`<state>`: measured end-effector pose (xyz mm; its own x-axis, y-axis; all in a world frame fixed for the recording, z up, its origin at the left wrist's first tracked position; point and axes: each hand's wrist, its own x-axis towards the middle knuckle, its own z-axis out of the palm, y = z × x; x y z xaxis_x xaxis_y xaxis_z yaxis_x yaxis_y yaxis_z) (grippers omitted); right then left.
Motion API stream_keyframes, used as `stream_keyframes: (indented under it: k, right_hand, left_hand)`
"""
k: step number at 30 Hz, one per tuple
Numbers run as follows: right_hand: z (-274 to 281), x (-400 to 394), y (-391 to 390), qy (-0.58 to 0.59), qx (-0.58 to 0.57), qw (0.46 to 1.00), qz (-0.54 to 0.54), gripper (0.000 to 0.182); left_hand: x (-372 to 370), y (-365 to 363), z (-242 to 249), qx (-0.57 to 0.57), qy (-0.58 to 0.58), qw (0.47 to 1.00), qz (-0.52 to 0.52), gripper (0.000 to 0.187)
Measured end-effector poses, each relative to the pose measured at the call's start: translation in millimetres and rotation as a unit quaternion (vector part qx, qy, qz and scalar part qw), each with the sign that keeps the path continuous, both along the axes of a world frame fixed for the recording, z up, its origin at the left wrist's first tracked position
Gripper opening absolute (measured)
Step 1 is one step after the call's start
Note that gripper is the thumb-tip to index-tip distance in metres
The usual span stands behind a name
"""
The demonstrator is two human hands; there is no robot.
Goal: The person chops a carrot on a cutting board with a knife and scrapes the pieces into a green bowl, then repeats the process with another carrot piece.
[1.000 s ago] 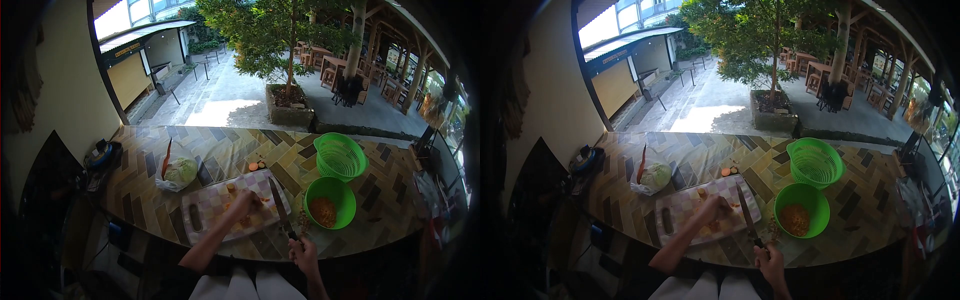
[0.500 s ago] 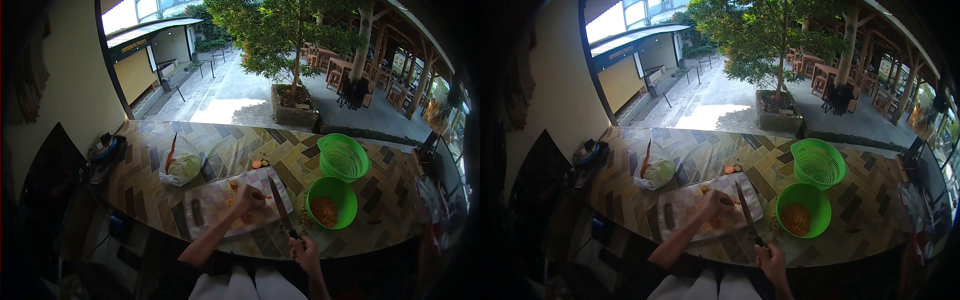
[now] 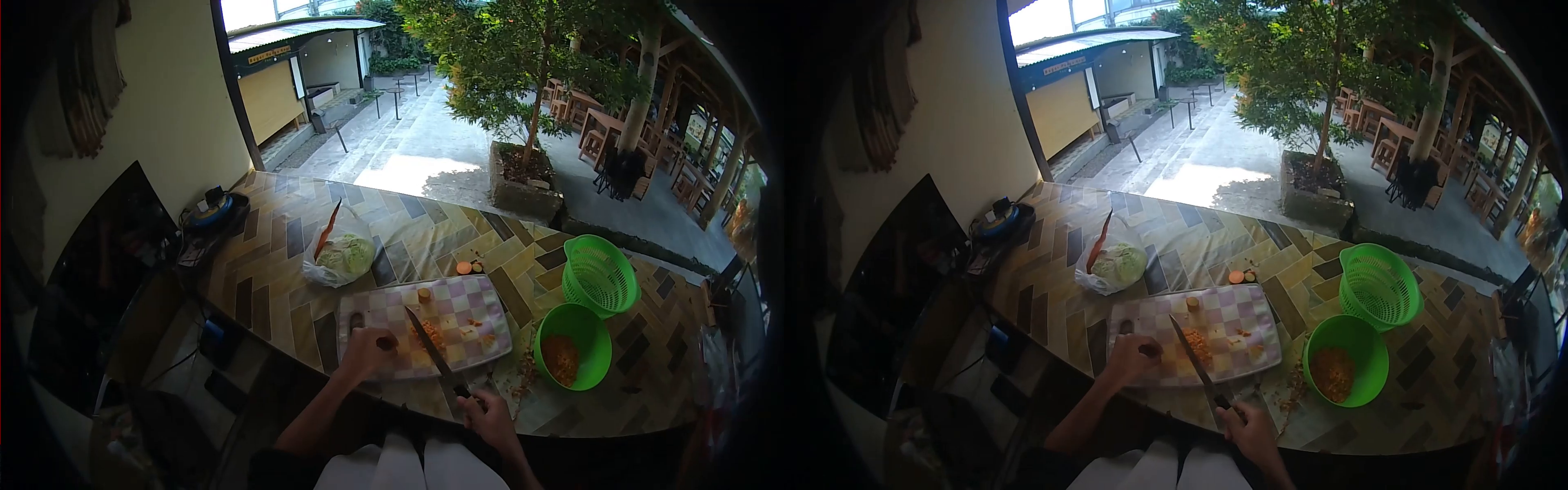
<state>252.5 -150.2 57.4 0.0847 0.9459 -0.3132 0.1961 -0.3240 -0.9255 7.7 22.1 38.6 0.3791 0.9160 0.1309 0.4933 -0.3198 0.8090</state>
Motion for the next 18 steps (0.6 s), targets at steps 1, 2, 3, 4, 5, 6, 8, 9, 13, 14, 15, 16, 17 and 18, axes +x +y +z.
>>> stream_keyframes:
  k: [1, 2, 3, 4, 5, 6, 8, 9, 13, 14, 15, 16, 17, 18]
  right_hand:
    - [10, -4, 2, -0.015, -0.009, 1.000, 0.020, 0.029]
    - [8, -7, 4, -0.013, -0.006, 1.000, 0.028, 0.029]
    - [5, -10, 6, -0.011, -0.002, 0.999, 0.036, 0.029]
    - [4, -12, 7, -0.009, 0.001, 0.999, 0.042, 0.029]
    - [6, -14, 9, -0.020, -0.001, 0.999, 0.048, 0.030]
    - [9, -16, 10, -0.032, -0.003, 0.998, 0.054, 0.030]
    - [9, -19, 11, -0.049, 0.004, 0.997, 0.061, 0.031]
    - [5, -19, 11, -0.056, 0.014, 0.997, 0.061, 0.031]
    - [-1, -19, 10, -0.057, 0.025, 0.996, 0.058, 0.032]
    - [-3, -19, 9, -0.055, 0.022, 0.997, 0.053, 0.031]
    - [-4, -19, 8, -0.053, 0.020, 0.997, 0.048, 0.031]
    - [-5, -19, 8, -0.051, 0.018, 0.998, 0.043, 0.031]
    - [-6, -19, 7, -0.047, 0.015, 0.998, 0.040, 0.031]
    - [-7, -19, 7, -0.043, 0.013, 0.998, 0.037, 0.031]
  left_hand:
    - [-4, -3, -7, 0.020, 0.013, 1.000, -0.002, 0.017]
    - [-7, -5, -13, 0.041, 0.026, 0.999, -0.004, 0.017]
    - [-8, -6, -16, 0.051, 0.013, 0.999, -0.001, 0.020]
    - [-9, -8, -16, 0.063, 0.015, 0.998, -0.003, 0.021]
    - [-10, -9, -15, 0.076, 0.016, 0.997, -0.005, 0.023]
    - [-12, -11, -14, 0.088, 0.018, 0.996, -0.007, 0.025]
    - [-13, -14, -12, 0.067, -0.011, 0.998, 0.006, 0.028]
    - [-13, -15, -10, 0.057, -0.026, 0.998, 0.010, 0.030]
    - [-18, -17, -5, 0.062, -0.004, 0.998, 0.025, 0.031]
    - [-19, -17, -4, 0.061, 0.011, 0.998, 0.026, 0.030]
    - [-19, -17, -3, 0.059, 0.027, 0.998, 0.027, 0.030]
    - [-19, -16, -2, 0.060, 0.033, 0.997, 0.022, 0.029]
    - [-18, -16, -1, 0.062, 0.038, 0.997, 0.016, 0.029]
    - [-17, -16, 0, 0.063, 0.044, 0.997, 0.011, 0.028]
